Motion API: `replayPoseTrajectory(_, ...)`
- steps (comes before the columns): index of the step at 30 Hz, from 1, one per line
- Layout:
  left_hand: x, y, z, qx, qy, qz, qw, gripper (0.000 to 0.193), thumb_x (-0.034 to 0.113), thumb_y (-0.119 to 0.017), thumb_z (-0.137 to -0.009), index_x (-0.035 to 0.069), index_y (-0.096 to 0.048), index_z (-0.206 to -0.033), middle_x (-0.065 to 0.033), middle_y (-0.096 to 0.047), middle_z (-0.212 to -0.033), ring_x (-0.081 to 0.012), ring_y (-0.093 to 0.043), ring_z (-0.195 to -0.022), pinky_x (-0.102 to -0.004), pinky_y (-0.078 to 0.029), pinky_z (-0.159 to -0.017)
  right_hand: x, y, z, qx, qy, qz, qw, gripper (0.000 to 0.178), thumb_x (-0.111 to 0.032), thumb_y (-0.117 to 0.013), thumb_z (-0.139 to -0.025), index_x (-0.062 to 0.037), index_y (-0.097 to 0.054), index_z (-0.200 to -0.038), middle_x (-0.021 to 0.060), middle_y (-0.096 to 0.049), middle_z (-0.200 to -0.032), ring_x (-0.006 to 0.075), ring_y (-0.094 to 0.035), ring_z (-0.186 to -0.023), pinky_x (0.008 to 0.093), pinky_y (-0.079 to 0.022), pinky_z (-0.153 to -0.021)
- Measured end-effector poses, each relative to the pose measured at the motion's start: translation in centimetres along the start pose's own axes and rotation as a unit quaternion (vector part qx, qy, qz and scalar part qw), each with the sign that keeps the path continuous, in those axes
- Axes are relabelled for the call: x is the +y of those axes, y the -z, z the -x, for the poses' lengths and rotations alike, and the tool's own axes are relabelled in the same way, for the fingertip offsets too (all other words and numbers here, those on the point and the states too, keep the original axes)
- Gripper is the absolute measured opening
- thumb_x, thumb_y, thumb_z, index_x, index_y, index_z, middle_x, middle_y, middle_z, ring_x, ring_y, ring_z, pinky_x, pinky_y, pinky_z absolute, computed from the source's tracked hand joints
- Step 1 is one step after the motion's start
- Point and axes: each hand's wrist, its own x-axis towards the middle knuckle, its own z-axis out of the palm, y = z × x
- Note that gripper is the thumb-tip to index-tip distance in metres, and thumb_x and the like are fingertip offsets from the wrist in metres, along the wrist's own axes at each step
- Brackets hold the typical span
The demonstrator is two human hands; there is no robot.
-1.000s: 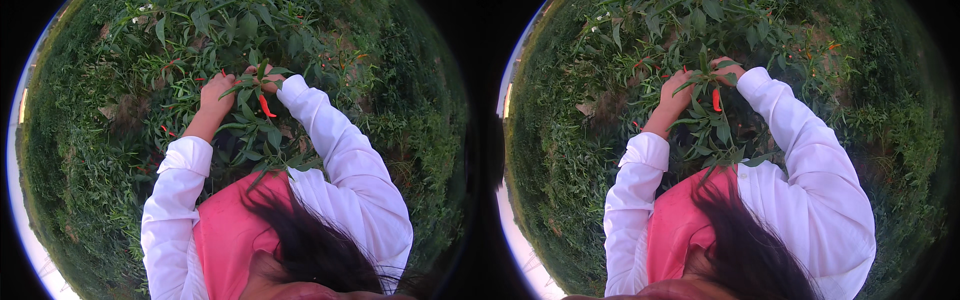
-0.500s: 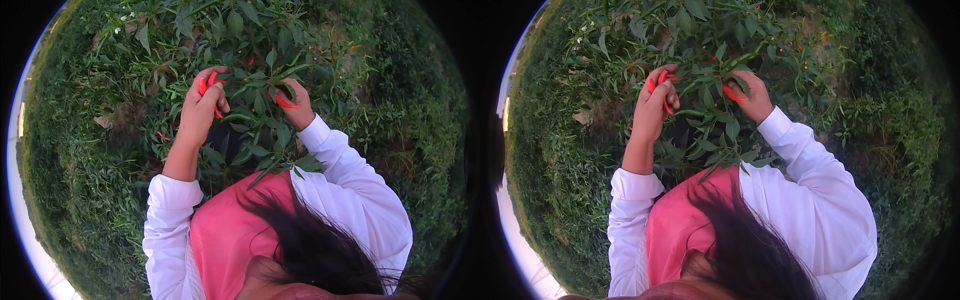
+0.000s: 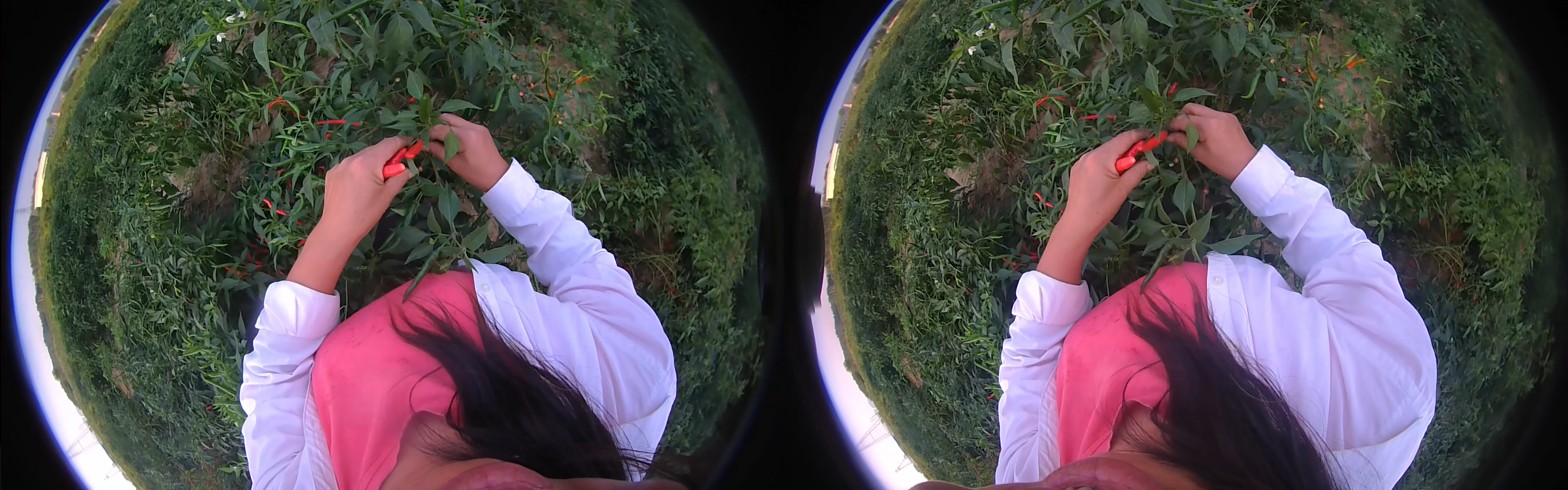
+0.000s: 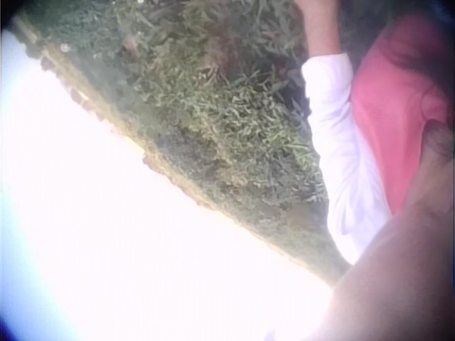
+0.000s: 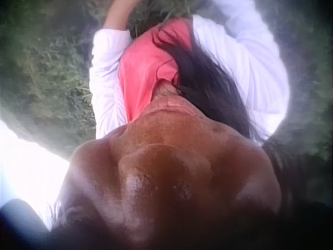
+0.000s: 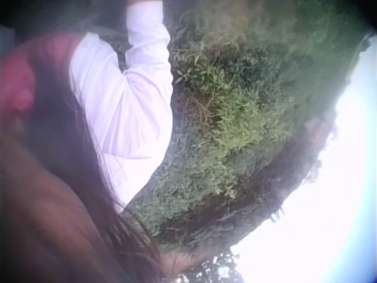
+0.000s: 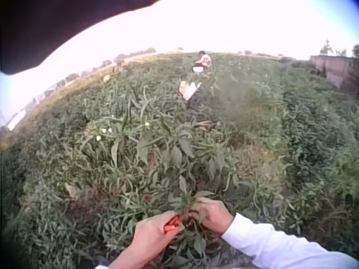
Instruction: The person picks red chili peppers from plants by hand, gathering them into a bundle in one hand while plucking more from the branches.
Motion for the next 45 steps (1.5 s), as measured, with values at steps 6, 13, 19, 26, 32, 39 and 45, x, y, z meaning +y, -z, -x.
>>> replayPoseTrajectory(6, -1.2, -0.7, -1.7, 0.106, 0.041, 0.141, 0.983, 0.025, 0.025, -0.065, -0.078, 0.006, -0.063, -0.093, -0.0107, -0.063, -0.075, -0.0228, -0.060, -0.066, -0.0300, -0.046, -0.062, -0.8, -0.5, -0.4, 0.012, 0.015, 0.037, 0.999, 0.011, -0.014, -0.065, -0.073, -0.0077, -0.062, -0.082, 0.0062, -0.055, -0.079, 0.0273, -0.058, -0.070, 0.0355, -0.047, -0.059)
replayPoseTrajectory(13, -3.1, -1.1, -2.0, 0.072, 0.192, 0.466, 0.861, 0.013, 0.008, -0.060, -0.082, 0.000, -0.061, -0.091, 0.0057, -0.054, -0.069, -0.0020, -0.042, -0.058, -0.0193, -0.034, -0.051, 0.2, -0.6, -0.3, 0.006, 0.134, 0.041, 0.990, 0.010, -0.007, -0.061, -0.072, -0.0050, -0.058, -0.082, 0.0089, -0.054, -0.078, 0.0288, -0.057, -0.074, 0.0367, -0.048, -0.059)
replayPoseTrajectory(19, -2.9, -0.7, -2.2, 0.079, 0.203, 0.471, 0.855, 0.013, 0.009, -0.061, -0.081, 0.001, -0.061, -0.092, 0.0056, -0.052, -0.067, -0.0011, -0.041, -0.055, -0.0179, -0.031, -0.049, -0.2, -0.7, -0.5, -0.045, 0.077, 0.041, 0.995, 0.013, -0.008, -0.062, -0.072, -0.0046, -0.058, -0.084, 0.0091, -0.053, -0.079, 0.0292, -0.057, -0.073, 0.0369, -0.048, -0.059)
replayPoseTrajectory(26, -3.2, -0.8, -2.3, 0.071, 0.234, 0.501, 0.830, 0.010, 0.011, -0.057, -0.083, 0.005, -0.059, -0.091, 0.0084, -0.042, -0.059, -0.0010, -0.031, -0.046, -0.0186, -0.023, -0.042, -0.6, -0.4, -1.3, -0.069, 0.147, 0.046, 0.986, 0.015, -0.013, -0.063, -0.075, -0.0052, -0.058, -0.087, 0.0087, -0.053, -0.080, 0.0289, -0.057, -0.075, 0.0373, -0.048, -0.062)
replayPoseTrajectory(32, -6.2, 1.8, -3.2, 0.113, 0.226, 0.653, 0.714, 0.009, 0.018, -0.056, -0.087, 0.011, -0.050, -0.083, 0.0062, -0.039, -0.058, -0.0043, -0.032, -0.048, -0.0196, -0.025, -0.043, -0.4, 0.7, -1.8, -0.109, 0.107, 0.046, 0.987, 0.021, -0.017, -0.059, -0.080, -0.0089, -0.060, -0.100, 0.0065, -0.059, -0.093, 0.0279, -0.058, -0.081, 0.0352, -0.048, -0.067)
replayPoseTrajectory(39, -13.4, 8.3, 2.5, 0.146, 0.179, 0.824, 0.517, 0.015, 0.021, -0.050, -0.090, 0.006, -0.050, -0.087, -0.0007, -0.044, -0.072, -0.0079, -0.039, -0.056, -0.0176, -0.033, -0.044, -8.6, 6.2, -5.2, -0.049, -0.017, -0.108, 0.993, 0.023, -0.012, -0.054, -0.085, -0.0050, -0.060, -0.106, 0.0076, -0.063, -0.088, 0.0141, -0.060, -0.075, 0.0255, -0.048, -0.067)
replayPoseTrajectory(45, -17.5, 6.6, 8.3, 0.118, 0.187, 0.831, 0.510, 0.015, 0.021, -0.049, -0.090, 0.006, -0.049, -0.090, -0.0020, -0.050, -0.080, -0.0106, -0.049, -0.066, -0.0178, -0.041, -0.049, -12.9, -1.3, -18.5, -0.338, 0.113, -0.098, 0.929, 0.022, -0.016, -0.052, -0.087, 0.0003, -0.059, -0.100, 0.0051, -0.062, -0.084, 0.0113, -0.057, -0.073, 0.0266, -0.048, -0.067)
